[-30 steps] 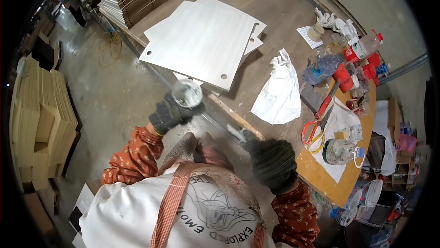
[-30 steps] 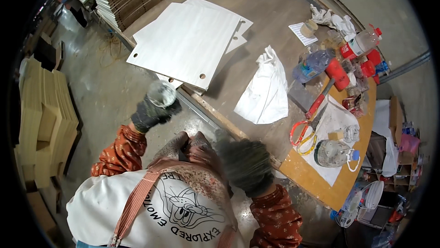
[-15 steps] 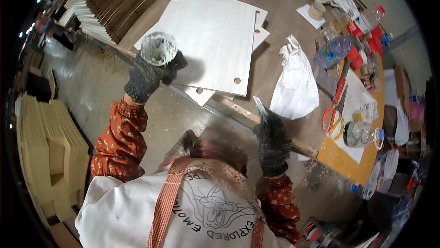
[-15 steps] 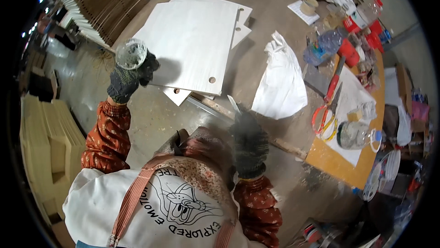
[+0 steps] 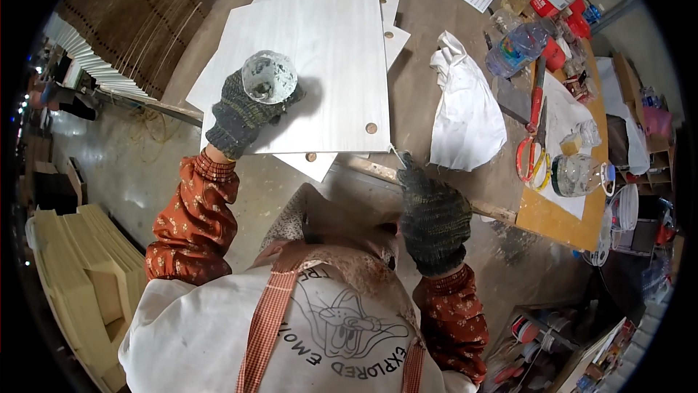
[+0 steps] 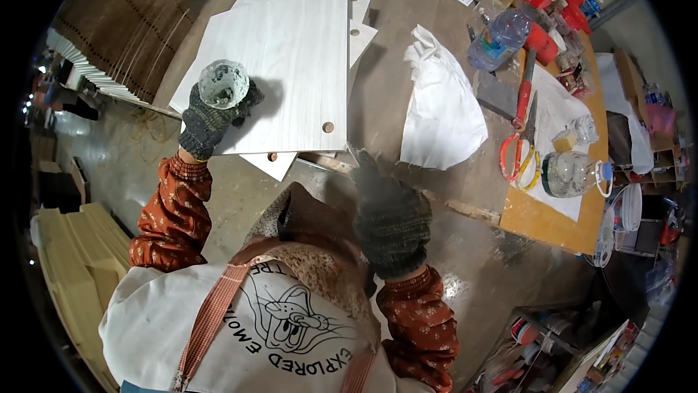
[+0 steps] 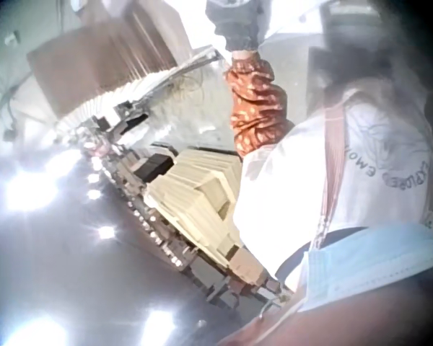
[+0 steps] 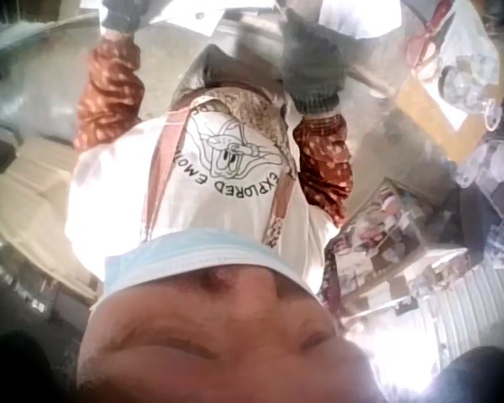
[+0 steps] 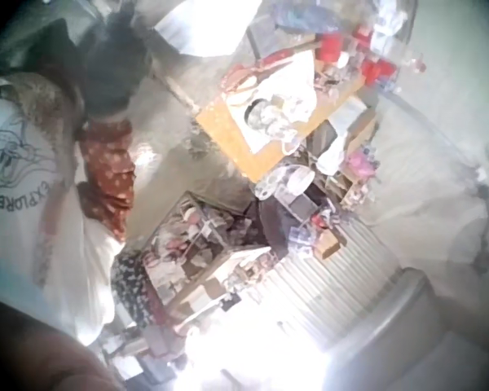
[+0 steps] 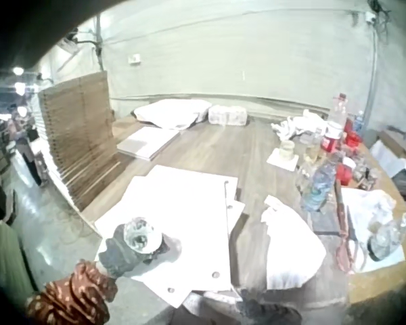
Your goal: The person applies a white filler substance into circular holes on a white board using a putty knife. They scoop the filler from a small container, spread it into the holes, and smooth the surface. The person also wipes the board with a white cloth during the process.
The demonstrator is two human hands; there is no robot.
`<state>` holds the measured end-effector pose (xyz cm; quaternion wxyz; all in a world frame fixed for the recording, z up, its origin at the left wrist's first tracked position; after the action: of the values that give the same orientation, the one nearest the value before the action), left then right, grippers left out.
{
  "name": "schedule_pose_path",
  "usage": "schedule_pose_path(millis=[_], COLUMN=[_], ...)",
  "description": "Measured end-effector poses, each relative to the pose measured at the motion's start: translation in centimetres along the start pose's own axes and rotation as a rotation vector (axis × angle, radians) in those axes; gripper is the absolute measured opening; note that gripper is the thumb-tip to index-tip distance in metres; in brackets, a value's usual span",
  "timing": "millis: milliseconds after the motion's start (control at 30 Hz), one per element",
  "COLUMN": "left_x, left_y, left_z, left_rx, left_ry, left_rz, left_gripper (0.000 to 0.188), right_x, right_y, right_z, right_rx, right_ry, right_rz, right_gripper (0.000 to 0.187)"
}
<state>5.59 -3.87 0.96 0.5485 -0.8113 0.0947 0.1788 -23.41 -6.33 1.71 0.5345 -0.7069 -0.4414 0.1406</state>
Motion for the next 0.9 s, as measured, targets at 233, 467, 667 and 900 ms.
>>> schedule_pose_path(millis=[233, 467, 667, 900], left_x=[1.0, 3.0, 0.2, 1.8], left_y=[0.7, 1.8, 0.3, 0.9], left_z=[0.3, 0.8, 0.2, 0.6], left_rx=[0.07, -0.018, 0.07, 0.084], left_ry=[-0.144, -0.111, -0.186, -0.237], left_rz=[0.138, 0.24, 0.037, 0.246], left_gripper=[0.04, 0.038, 0.035, 0.03], right_x=[-0.8, -2.4, -3.6, -2.7], right_y=[0.2, -0.8, 1.8, 2.1], right_z=[1.5, 1.5, 3.1, 2.3], right_rx=[0.087, 0.096, 0.125, -0.091], right_ry=[0.114, 0.283, 0.475, 0.11], right_rz=[-0.096, -0.523, -0.828, -0.543], right_gripper=[0.038, 0.026, 0.025, 0.025])
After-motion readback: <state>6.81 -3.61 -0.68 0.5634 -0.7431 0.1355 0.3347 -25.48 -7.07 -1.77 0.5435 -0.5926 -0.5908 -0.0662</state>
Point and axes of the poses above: each hand's wrist, its own z-axis away from the middle knuckle, its own y-axis out of the palm, x = y × z, the point moved 4 cm from there along -z, towards the middle knuckle, and after that the axes turned 7 degrees about -z, right-handed, at the moved point
